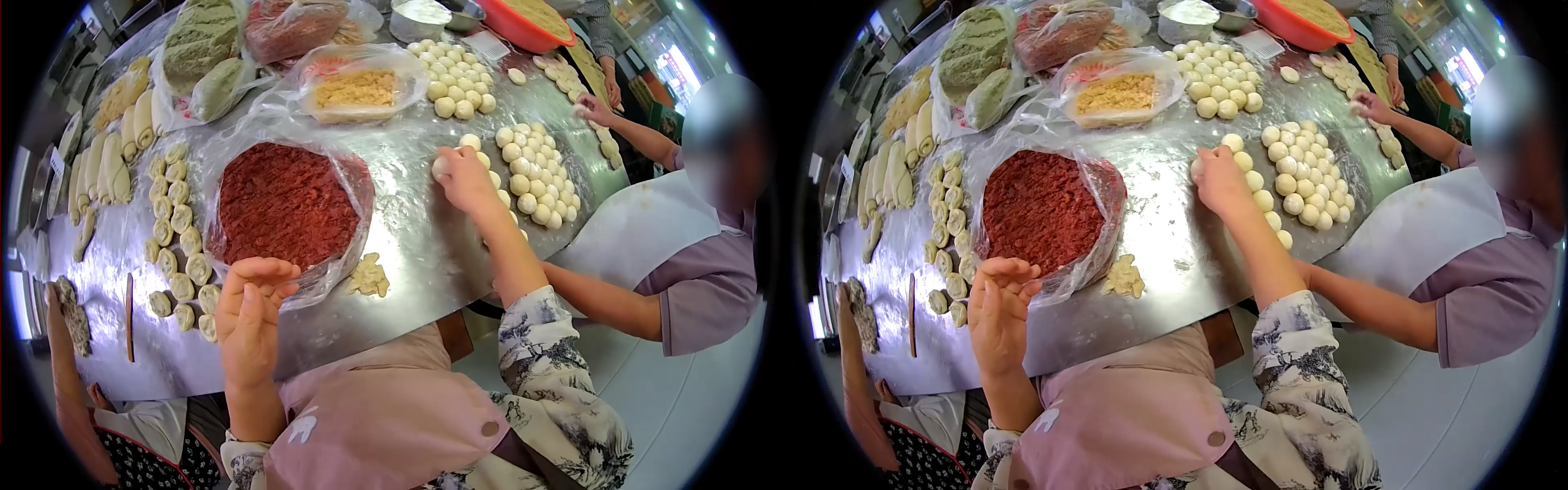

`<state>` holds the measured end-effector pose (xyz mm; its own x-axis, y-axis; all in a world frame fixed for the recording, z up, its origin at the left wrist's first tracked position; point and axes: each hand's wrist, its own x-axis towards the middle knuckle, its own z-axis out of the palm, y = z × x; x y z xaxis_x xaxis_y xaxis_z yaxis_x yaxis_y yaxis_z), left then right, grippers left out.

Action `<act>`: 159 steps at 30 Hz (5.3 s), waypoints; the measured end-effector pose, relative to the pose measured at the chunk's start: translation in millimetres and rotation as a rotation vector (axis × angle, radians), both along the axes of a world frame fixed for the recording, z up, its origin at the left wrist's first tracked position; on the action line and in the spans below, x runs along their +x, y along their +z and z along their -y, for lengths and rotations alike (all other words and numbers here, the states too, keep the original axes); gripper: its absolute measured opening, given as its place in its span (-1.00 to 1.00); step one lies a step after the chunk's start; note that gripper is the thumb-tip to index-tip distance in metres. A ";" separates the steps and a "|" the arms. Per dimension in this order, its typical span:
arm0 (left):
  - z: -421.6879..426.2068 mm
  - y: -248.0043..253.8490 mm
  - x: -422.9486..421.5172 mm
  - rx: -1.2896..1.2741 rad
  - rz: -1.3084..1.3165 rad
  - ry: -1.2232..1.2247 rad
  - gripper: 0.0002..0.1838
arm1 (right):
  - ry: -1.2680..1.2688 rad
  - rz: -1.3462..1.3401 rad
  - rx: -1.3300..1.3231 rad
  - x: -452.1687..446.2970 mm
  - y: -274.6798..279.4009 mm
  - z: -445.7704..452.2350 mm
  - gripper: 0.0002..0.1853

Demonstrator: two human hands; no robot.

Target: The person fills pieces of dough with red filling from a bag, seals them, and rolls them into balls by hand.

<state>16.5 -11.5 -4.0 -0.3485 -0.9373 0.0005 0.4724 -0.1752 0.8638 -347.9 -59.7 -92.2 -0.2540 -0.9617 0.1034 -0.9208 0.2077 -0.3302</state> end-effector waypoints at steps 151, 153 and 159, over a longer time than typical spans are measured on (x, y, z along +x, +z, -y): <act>60.5 -37.6 -24.7 0.406 -0.580 -0.158 -0.72 | 0.770 0.249 -0.537 202.3 53.5 23.4 -0.29; 57.1 -28.6 -31.4 0.443 -0.414 -0.061 -0.70 | 0.756 0.298 -0.575 203.9 52.8 21.6 -0.41; 53.5 -12.7 -42.9 0.407 -0.616 -0.129 -0.54 | 0.609 0.766 -0.610 206.8 43.5 23.9 -0.74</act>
